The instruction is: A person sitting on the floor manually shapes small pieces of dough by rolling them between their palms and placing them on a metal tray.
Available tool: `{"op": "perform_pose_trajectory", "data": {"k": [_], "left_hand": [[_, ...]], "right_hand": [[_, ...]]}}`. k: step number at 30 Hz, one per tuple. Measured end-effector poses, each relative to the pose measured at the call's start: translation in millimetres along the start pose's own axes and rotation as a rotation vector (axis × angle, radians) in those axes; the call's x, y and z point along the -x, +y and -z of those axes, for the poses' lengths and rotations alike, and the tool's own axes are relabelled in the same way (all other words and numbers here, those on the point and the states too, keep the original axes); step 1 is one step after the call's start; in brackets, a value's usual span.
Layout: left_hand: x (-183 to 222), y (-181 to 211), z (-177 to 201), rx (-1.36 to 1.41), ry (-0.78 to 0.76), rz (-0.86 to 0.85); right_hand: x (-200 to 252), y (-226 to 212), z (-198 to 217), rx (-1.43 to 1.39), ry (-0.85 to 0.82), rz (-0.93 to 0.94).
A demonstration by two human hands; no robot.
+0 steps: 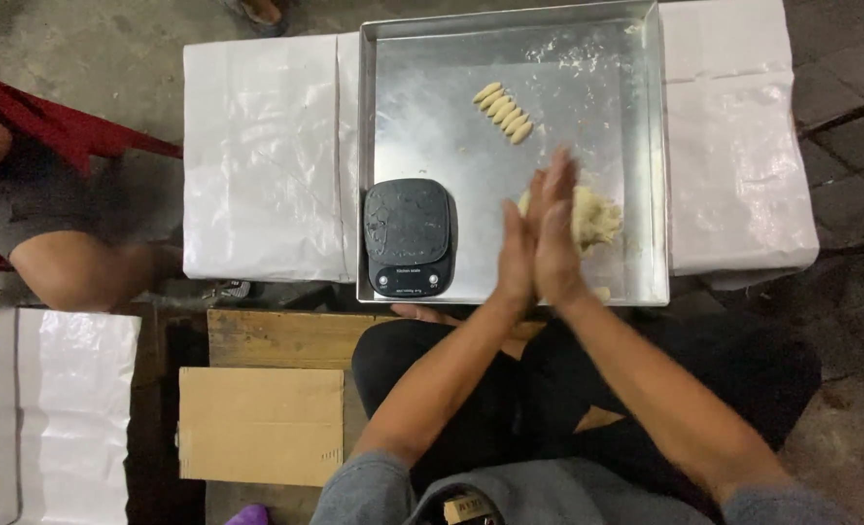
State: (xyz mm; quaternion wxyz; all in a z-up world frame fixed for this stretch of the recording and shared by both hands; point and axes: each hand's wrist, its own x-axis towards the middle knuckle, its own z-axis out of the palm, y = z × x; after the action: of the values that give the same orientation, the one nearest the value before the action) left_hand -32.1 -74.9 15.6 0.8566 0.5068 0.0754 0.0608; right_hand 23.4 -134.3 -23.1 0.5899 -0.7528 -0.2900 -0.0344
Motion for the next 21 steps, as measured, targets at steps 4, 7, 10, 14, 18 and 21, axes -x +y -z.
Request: {"op": "perform_pose_trajectory", "data": {"k": [4, 7, 10, 14, 18, 21], "left_hand": [[-1.9, -4.6, 0.8, 0.170, 0.082, 0.023], [-10.3, -47.7, 19.7, 0.139, -0.049, -0.088], [-20.7, -37.8, 25.3, 0.139, -0.080, -0.083], [8.6, -28.6, 4.6, 0.082, -0.049, -0.024], [-8.3, -22.6, 14.7, 0.106, -0.049, -0.048], [-9.2, -25.4, 9.2, 0.089, -0.031, -0.067]], "right_hand": [[5.8, 1.7, -1.9, -0.038, -0.018, -0.020], [2.2, 3.8, 0.8, -0.050, -0.014, -0.041], [8.2, -3.5, -5.8, -0.063, -0.015, -0.040], [-11.7, 13.0, 10.5, -0.091, -0.016, -0.062], [16.8, -4.4, -7.1, -0.107, -0.018, -0.083], [3.8, 1.1, 0.0, -0.125, -0.018, -0.083]]}}
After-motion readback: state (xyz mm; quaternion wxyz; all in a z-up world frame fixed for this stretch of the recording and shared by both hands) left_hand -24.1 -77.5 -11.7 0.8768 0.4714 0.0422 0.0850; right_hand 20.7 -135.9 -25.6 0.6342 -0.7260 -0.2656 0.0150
